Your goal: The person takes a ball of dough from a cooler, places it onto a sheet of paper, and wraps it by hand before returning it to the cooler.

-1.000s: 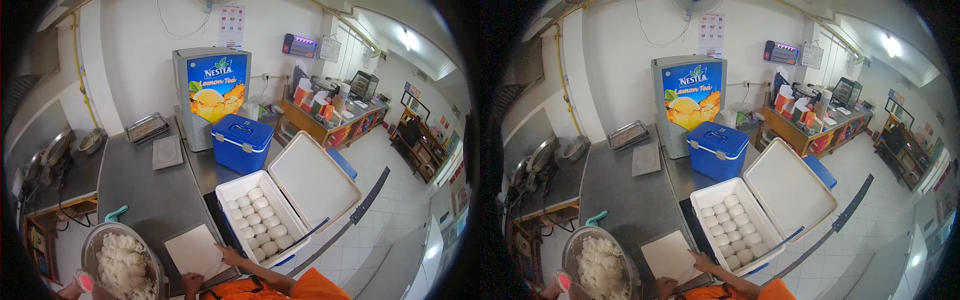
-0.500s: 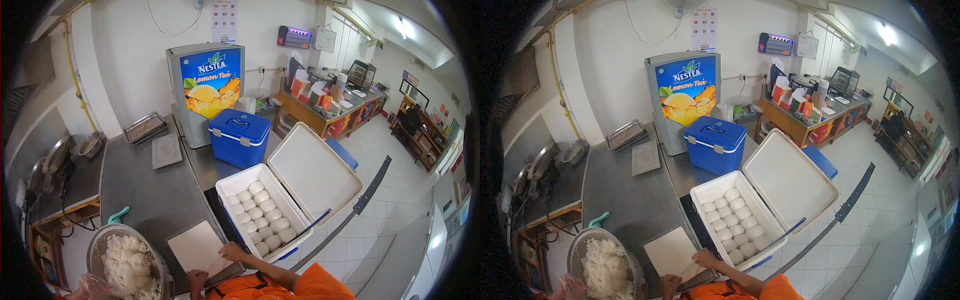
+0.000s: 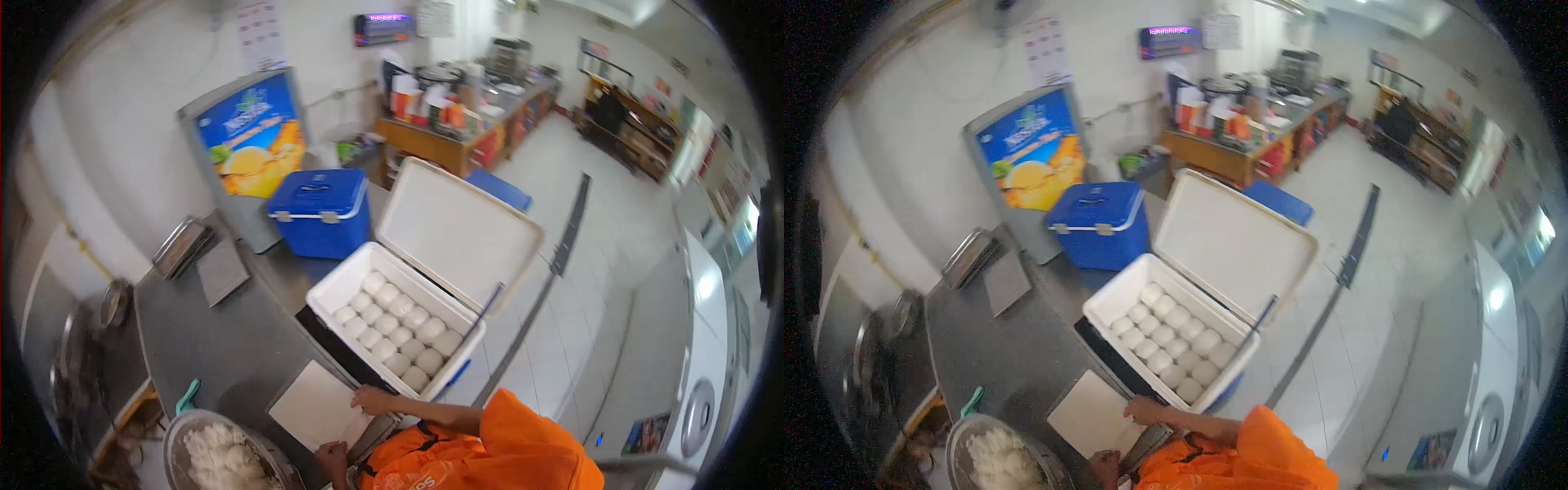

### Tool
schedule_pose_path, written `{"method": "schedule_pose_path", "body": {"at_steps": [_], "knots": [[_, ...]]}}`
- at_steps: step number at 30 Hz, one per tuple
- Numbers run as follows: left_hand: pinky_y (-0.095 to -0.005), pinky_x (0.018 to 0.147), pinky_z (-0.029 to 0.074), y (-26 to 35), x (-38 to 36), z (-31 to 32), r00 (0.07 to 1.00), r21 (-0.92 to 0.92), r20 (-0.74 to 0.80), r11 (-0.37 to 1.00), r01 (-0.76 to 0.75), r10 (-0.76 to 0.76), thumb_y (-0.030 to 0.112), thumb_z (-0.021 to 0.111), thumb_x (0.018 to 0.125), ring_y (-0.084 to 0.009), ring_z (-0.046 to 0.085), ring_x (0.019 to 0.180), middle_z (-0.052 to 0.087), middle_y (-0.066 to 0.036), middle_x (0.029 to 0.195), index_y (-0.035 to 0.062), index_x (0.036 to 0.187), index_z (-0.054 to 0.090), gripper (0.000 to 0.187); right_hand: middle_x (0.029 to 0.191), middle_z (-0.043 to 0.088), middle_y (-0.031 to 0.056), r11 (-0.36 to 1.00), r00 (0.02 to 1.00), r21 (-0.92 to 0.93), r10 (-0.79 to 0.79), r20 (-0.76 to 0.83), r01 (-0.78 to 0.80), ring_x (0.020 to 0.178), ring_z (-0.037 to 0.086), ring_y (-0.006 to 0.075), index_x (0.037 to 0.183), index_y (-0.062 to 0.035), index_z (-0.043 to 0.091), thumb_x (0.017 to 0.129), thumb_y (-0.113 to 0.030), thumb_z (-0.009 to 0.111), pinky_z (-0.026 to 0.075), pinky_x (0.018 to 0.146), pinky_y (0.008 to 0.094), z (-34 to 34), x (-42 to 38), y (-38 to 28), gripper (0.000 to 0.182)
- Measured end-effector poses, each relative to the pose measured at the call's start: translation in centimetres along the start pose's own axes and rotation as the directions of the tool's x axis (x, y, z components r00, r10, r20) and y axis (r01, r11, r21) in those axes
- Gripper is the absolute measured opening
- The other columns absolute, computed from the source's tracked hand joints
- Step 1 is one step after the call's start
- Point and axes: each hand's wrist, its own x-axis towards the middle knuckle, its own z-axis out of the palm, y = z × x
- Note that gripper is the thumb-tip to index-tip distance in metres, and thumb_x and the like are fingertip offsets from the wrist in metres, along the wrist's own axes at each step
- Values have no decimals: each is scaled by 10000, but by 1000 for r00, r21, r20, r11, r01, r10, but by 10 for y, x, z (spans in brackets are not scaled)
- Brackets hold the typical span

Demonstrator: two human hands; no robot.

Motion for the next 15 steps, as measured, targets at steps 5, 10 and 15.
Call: {"method": "schedule_pose_path", "body": {"at_steps": [5, 10, 15], "knots": [[-395, 669, 473, -5, -4, 3, 997, 37, -55, 997, -60, 62, 51, 818, 640, -259, 609, 702, 653, -123, 726, 13, 754, 703, 166, 1280, 551, 222, 987, 998, 161, 7, 65, -17, 1228, 471, 392, 1336, -50, 500, 844, -170, 666, 407, 1026, 446, -4, -24, -13, 533], [-389, 728, 491, -70, 11, 28, 976, -542, 28, 817, 195, -214, 69, 797, 686, -261, 618, 747, 658, -121, 763, 9, 732, 687, 134, 1272, 553, 223, 998, 987, 56, 1, 158, -10, 1222, 478, 390, 1324, -42, 501, 887, -190, 644, 403, 1027, 456, -12, -32, -21, 482], [-406, 678, 458, -7, -8, 10, 956, 180, -203, 968, -174, 210, 77, 808, 675, -273, 582, 697, 623, -95, 706, 12, 757, 688, 160, 1321, 532, 208, 1000, 986, 21, 4, 168, -7, 1264, 456, 379, 1307, -4, 511, 881, -161, 640, 376, 1067, 440, -14, -34, -20, 472]]}}
